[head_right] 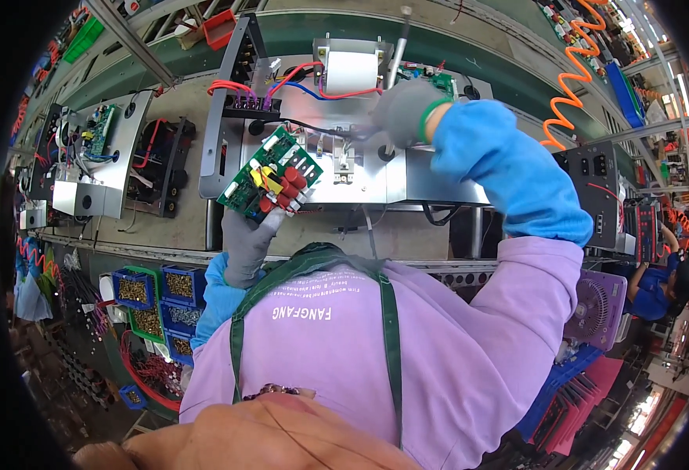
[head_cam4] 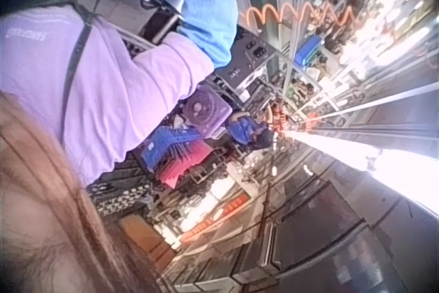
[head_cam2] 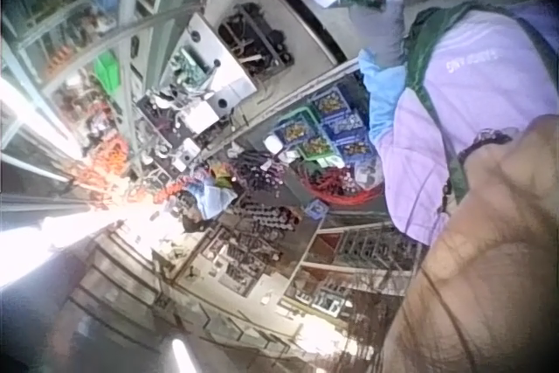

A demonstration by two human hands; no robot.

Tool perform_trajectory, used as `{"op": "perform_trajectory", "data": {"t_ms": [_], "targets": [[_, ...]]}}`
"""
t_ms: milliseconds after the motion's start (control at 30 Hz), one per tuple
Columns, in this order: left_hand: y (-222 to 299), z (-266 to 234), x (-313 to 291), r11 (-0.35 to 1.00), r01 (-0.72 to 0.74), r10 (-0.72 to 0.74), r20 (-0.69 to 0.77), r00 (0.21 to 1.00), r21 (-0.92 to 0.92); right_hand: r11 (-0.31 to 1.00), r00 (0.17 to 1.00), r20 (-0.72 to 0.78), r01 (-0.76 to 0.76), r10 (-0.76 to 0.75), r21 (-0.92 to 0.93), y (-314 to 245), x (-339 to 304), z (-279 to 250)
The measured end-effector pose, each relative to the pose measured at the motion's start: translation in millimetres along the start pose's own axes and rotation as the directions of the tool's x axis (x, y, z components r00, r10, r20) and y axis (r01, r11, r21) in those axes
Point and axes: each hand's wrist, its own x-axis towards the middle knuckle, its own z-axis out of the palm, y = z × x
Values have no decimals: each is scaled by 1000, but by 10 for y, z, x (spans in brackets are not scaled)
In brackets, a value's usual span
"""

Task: The person assembles a circuit board and its components into a metal housing, securing them with screws using an electric screwdriver.

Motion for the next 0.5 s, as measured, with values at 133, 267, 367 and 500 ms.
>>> {"op": "perform_trajectory", "data": {"t_ms": [133,267,367,500], "targets": [[-38,3,-1,999,38,-38,-3,999,-35,997,998,-18,-67,67,-32,-212,-38,-243],[-125,18,34,999,-7,9,41,999,-48,954,835,-549,179,-20,238,-273,-250,-369],[-113,117,118,996,-91,91,-4,996,-9,802,709,-700,465,-83,375,-428,-363,-279],[-83,181,205,843,-311,380,-77,922,439,329,867,-491,441,86,835,-709,-347,-181]]}}
